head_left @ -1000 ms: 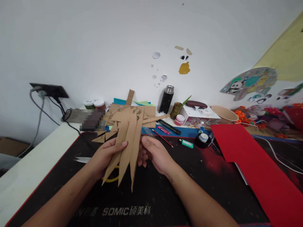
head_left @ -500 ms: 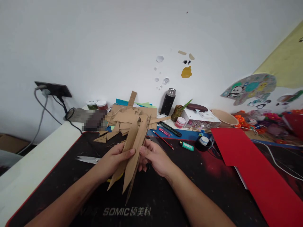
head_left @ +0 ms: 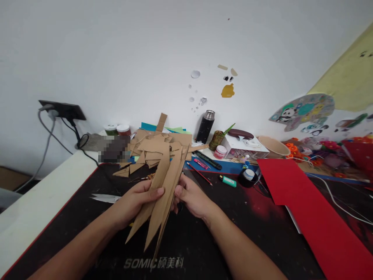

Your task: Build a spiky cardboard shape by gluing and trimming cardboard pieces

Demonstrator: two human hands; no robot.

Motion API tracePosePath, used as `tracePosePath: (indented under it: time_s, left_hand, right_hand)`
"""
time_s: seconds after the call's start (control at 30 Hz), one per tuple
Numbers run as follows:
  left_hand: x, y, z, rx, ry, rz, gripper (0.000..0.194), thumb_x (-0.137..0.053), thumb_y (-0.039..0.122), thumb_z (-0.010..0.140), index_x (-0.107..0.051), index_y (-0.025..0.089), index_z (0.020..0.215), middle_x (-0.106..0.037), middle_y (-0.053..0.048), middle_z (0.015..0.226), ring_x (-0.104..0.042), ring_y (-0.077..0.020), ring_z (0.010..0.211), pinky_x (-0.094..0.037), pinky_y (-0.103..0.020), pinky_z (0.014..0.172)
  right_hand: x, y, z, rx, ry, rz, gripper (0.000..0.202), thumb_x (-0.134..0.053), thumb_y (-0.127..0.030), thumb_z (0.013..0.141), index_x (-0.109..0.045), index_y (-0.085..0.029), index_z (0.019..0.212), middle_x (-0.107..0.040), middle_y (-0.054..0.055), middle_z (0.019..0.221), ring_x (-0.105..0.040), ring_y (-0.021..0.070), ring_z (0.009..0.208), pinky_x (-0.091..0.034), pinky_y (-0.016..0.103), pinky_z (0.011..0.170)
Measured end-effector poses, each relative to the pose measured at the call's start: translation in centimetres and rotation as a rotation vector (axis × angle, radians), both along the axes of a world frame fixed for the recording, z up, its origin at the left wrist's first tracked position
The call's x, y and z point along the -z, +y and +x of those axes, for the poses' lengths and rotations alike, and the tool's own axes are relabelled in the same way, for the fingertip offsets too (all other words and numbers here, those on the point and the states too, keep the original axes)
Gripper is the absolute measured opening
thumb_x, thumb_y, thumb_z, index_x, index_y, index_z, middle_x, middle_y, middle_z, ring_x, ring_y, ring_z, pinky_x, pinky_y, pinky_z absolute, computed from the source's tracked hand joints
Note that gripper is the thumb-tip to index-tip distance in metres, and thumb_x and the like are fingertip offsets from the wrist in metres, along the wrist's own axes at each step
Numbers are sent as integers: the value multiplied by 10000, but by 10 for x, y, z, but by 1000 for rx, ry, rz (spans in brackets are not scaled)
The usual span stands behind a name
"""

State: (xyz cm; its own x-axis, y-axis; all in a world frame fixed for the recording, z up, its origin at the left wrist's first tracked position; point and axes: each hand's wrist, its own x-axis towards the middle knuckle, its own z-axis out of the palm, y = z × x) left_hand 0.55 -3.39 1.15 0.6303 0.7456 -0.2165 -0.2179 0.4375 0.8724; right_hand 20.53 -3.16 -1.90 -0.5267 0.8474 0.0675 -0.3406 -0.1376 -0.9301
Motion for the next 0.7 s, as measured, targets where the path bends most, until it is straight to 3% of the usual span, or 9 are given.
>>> tracePosePath:
  time_s: [0.2, 0.4, 0.53, 0.7]
  left_hand:
    - [0, -2, -4, 28, 0, -83, 317, -866, 405, 831, -877, 124, 977, -853, -187, 917, -762, -247, 726, -548, -261, 610]
    - [-2, -2, -7, 42, 6, -106, 288, -920, 402, 756, -879, 135, 854, -841, -158, 801, -730, -235, 667, -487, -251, 545]
    - [3, 0, -8, -20, 130, -109, 351, -920, 436, 756, -873, 125, 913, -839, -157, 828, -676, -202, 602, -453, -248, 513]
    - [0, 8, -7, -92, 104, -105, 533, -844, 655, 802, -844, 149, 970, -807, -118, 797, -692, -221, 640, -519, -270, 549]
  right_hand:
    - [2, -3, 0, -61, 70, -31, 785, -828, -790, 744, -667, -162, 1188, -632, -20, 736, -538, 93, 515, -461, 196, 451]
    - [2, -7, -2, -125, 110, -47, 874, -842, -759, 757, -653, -184, 1387, -629, -19, 735, -530, 101, 531, -447, 196, 455]
    - [0, -4, -4, -76, 132, -76, 752, -892, -681, 759, -722, -167, 1281, -644, -4, 776, -513, 85, 510, -452, 195, 440]
    - [-6, 0, -1, 75, 174, -154, 673, -925, -639, 738, -739, -168, 1181, -600, -34, 704, -510, 90, 476, -412, 202, 418]
